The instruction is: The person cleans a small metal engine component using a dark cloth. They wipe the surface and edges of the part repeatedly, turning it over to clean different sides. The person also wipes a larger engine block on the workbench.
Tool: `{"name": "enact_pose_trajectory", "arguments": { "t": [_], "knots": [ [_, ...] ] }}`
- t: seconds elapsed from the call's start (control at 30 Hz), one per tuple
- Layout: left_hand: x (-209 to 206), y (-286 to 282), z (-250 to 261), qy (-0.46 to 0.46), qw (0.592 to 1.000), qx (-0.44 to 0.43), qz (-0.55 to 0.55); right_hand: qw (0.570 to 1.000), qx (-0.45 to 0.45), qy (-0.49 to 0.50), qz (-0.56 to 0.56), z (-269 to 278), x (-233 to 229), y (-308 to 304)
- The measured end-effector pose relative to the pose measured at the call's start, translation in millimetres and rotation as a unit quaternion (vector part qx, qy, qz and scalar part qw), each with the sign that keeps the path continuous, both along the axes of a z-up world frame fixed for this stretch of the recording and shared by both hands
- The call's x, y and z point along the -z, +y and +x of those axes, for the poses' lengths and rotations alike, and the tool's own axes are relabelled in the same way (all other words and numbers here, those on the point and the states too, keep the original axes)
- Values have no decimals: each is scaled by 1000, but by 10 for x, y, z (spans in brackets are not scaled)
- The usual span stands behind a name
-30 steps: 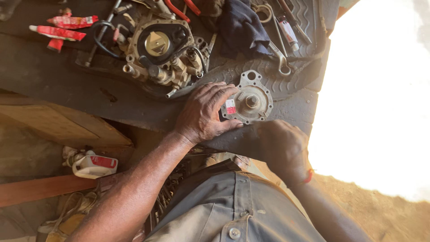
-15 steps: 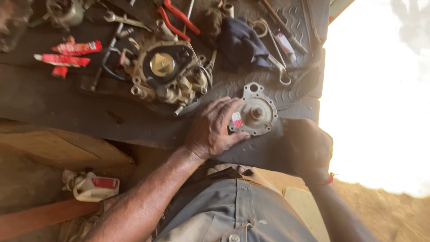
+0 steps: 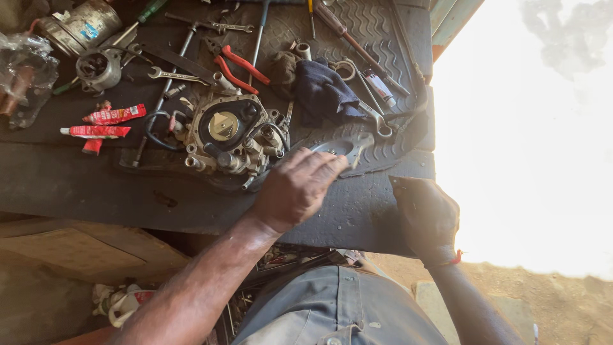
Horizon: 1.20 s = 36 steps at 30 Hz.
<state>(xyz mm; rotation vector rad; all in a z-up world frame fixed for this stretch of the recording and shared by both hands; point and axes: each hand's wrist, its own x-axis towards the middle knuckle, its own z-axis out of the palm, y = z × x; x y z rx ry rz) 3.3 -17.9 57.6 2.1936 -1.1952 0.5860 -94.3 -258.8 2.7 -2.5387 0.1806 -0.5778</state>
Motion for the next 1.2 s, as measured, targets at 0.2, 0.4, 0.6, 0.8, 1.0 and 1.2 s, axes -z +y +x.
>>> {"name": "enact_pose_trajectory", "arguments": {
  "t": [0.2,0.4,0.6,0.8,1.0,1.2],
  "knots": [
    [-107,-29,-162,45,989,-33,-135,1000,-12,-10,23,5,13,-1],
    [117,-79,52,444,823,-124,-333,997,12,19,-72,-6,41,-103],
    [531,-288,268,530,811,-125,-214,998,55,-24,-3,7,9,-56],
    [682,-333,-20,196,965,-174,13,995,50,-55,66,1,-80,-15],
    [608,-470,86,284,940,-156,106,997,34,-18,64,40,-143,24],
    [620,-238,265,190,968,-12,161,999,-2,-34,39,17,-171,58]
  ]
}}
